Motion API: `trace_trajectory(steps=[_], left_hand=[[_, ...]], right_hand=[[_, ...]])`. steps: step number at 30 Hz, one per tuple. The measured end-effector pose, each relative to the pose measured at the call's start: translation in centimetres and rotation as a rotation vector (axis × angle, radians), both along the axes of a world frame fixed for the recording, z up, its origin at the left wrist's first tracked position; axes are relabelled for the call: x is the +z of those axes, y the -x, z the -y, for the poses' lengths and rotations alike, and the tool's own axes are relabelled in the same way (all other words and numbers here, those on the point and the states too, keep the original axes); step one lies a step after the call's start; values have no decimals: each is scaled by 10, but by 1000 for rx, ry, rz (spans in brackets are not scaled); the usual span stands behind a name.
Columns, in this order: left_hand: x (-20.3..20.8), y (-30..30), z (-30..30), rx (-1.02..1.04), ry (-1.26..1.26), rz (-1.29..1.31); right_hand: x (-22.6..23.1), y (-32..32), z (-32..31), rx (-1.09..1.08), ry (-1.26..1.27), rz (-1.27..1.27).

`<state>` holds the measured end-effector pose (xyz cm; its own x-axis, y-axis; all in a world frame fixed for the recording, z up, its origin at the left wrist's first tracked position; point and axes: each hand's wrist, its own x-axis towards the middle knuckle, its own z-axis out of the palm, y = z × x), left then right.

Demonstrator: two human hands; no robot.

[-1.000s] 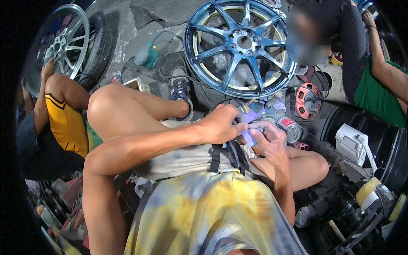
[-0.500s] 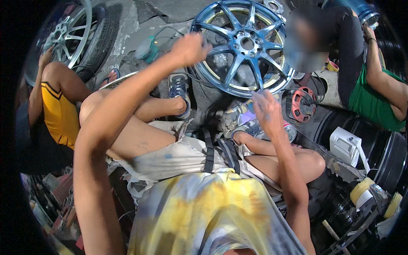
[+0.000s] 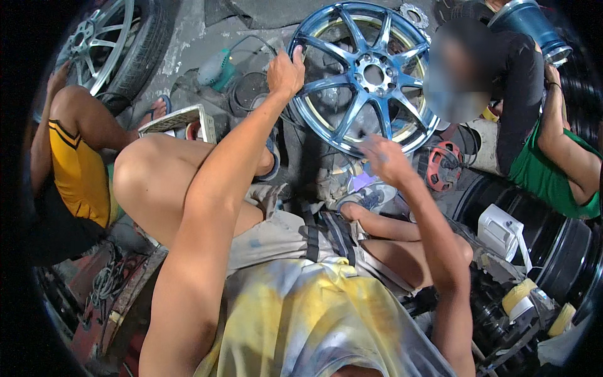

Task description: The person sits on the floor and uses a purple sanding block to manually polish the surface of a blue car wheel. They rotate the wheel to access different spokes and the rim, applying pressure with the block to smooth the finish.

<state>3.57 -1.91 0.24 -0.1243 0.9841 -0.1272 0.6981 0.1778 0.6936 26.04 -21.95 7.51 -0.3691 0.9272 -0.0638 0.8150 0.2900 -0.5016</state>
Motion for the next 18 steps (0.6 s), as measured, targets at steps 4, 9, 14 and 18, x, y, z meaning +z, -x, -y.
trace_trajectory(steps=[4,9,14,18], left_hand=[[3,0,3,9,24,6],[6,-1,-2,15,11,4],[11,-3,0,10,36,13],[5,-2,0,5,43,-18]], right_hand=[[16,-20,-8,63,268,304],[23,9,-18,-47,327,276],[1,0,-12,-18,271,405],[10,2,3,10,85,281]])
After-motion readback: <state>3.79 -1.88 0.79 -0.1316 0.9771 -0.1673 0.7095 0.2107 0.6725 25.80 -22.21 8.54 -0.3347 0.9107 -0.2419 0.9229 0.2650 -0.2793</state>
